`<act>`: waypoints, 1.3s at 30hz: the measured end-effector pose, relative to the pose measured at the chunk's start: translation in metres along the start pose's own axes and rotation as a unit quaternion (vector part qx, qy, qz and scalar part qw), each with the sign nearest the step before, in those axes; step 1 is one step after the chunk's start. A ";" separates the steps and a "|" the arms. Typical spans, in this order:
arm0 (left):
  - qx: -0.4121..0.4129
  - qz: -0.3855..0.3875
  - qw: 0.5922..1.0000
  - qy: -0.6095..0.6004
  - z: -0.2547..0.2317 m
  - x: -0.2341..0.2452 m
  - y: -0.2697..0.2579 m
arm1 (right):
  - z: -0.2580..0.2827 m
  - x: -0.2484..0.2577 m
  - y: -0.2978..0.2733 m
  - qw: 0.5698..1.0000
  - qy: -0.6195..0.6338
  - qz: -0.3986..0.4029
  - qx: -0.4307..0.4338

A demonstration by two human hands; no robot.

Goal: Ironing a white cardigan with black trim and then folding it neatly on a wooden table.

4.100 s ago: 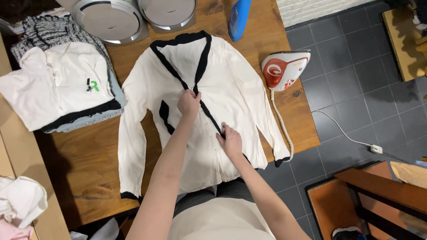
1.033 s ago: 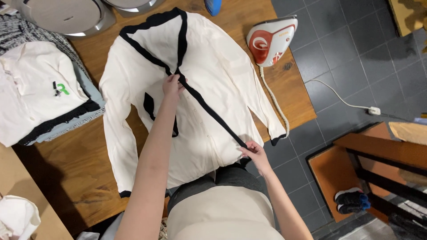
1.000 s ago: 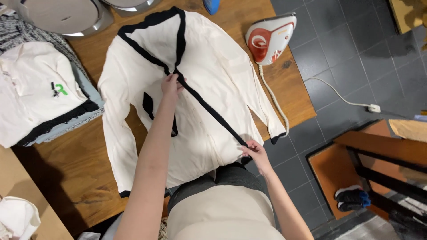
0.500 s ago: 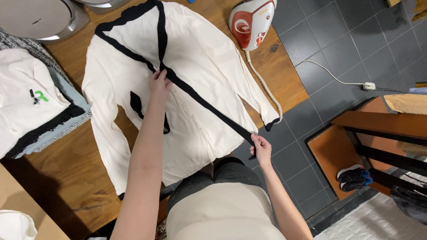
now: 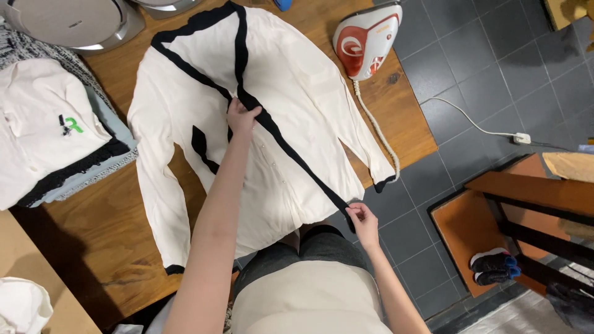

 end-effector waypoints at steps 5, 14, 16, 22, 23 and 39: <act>-0.050 0.011 0.995 0.089 0.016 0.000 0.000 | 0.112 -0.024 -0.038 0.941 -0.283 -0.081 0.167; -0.059 -0.030 0.994 0.091 0.014 0.002 -0.021 | 0.242 -0.190 0.054 0.971 -0.071 0.088 0.209; -0.062 -0.033 0.992 0.105 0.006 0.001 -0.026 | 0.213 -0.232 0.110 0.974 -0.092 0.120 0.171; -0.070 0.030 0.977 0.200 -0.035 0.000 -0.049 | 0.189 -0.271 0.161 0.981 -0.077 0.163 0.076; -0.086 0.041 0.959 0.267 -0.048 0.003 -0.056 | 0.187 -0.272 0.163 0.982 -0.030 0.176 0.059; -0.268 0.176 0.815 0.484 -0.092 -0.015 -0.016 | 0.218 -0.249 0.114 0.981 -0.021 0.192 0.031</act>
Point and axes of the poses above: each hand's wrist, its own y-axis towards the middle knuckle, its own x-axis out of the back of the hand, z = x × y, the point moved 4 cm from there along y, towards the middle knuckle, and after that the axes turned 8 degrees about -x, right-handed, at the moved point
